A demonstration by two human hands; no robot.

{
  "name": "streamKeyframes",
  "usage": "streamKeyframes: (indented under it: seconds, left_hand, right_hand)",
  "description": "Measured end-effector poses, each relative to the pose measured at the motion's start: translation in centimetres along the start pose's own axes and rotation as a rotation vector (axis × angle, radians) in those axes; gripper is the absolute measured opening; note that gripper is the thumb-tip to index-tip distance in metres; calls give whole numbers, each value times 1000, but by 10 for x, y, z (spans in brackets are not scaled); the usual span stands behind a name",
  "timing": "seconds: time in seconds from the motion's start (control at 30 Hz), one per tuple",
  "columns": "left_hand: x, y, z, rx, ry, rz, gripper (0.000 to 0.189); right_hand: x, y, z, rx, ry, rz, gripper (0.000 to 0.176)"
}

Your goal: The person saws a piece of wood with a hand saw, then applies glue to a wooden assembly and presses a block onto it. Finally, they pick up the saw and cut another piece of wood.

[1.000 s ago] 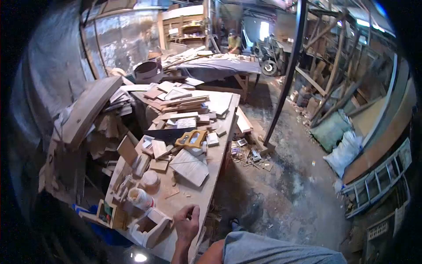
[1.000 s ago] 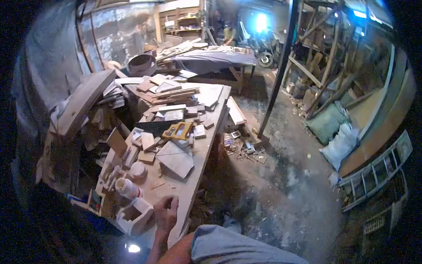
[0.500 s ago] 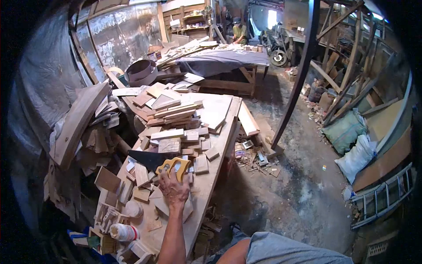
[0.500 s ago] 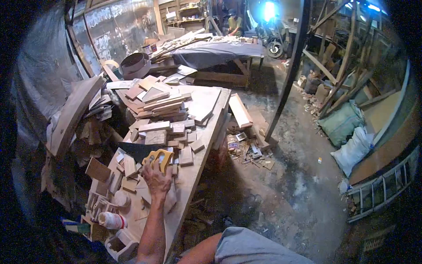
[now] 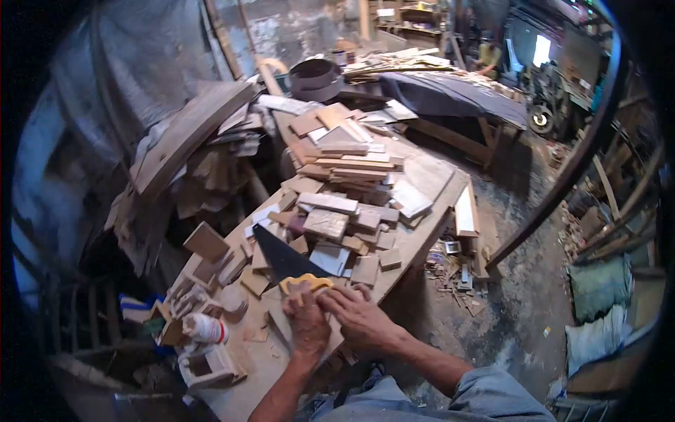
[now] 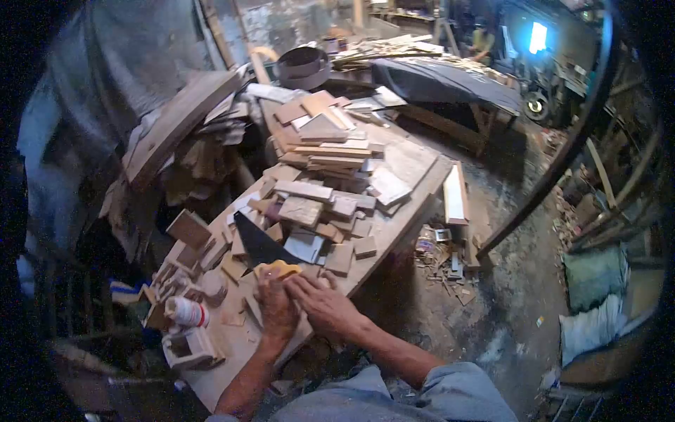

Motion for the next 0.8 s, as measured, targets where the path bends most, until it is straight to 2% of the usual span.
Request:
streamKeyframes:
  seconds: [0.03, 0.1, 0.17, 0.3, 0.37, 0.43, 0.47, 0.5, 0.53, 0.6, 0.7, 0.8]
  left_hand:
    - [18, -14, -12, 137, 139, -50, 46]
    - [43, -19, -27, 147, 174, 48, 36]
    - [61, -32, -28, 111, 205, 68, 38]
    - [85, -63, -31, 64, 235, -14, 38]
    - [83, -80, -44, 158, 262, -139, 53]
    - [58, -83, -65, 259, 230, -261, 66]
    - [30, -78, -64, 245, 121, -323, 75]
    - [-7, -63, -61, 246, -110, -282, 74]
    - [-46, -41, -61, 244, -341, -237, 74]
    - [-117, 8, -64, 234, -591, -304, 81]
    - [-159, 44, -48, 162, -740, -635, 74]
    - [-159, 44, -32, 49, -517, -946, 57]
  right_hand:
    - [3, 8, -3, 63, 0, -14, 69]
    - [7, 20, -12, 145, 18, -22, 66]
    - [11, 15, -24, 235, 70, 100, 56]
    - [11, 0, -40, 422, 100, 14, 62]
    - [13, -23, -48, 535, 117, 10, 57]
    - [40, -24, -78, 671, 162, 66, 66]
    - [44, -43, -88, 770, 165, 38, 64]
    - [42, -62, -99, 870, 175, 12, 63]
    - [50, -71, -108, 943, 293, 155, 53]
    - [52, -95, -118, 1043, 457, 389, 45]
    - [44, -119, -135, 1156, 559, 591, 40]
    - [38, -112, -153, 1278, 616, 677, 37]
Point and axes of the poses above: each hand's wrist, its own z-axis towards the middle knuckle, its own y-axis out of the palm, x = y × z, the point moved 7 cm from there along z, towards the middle knuckle, and after that the axes turned 2 degrees about -z, right-handed, at the moved point
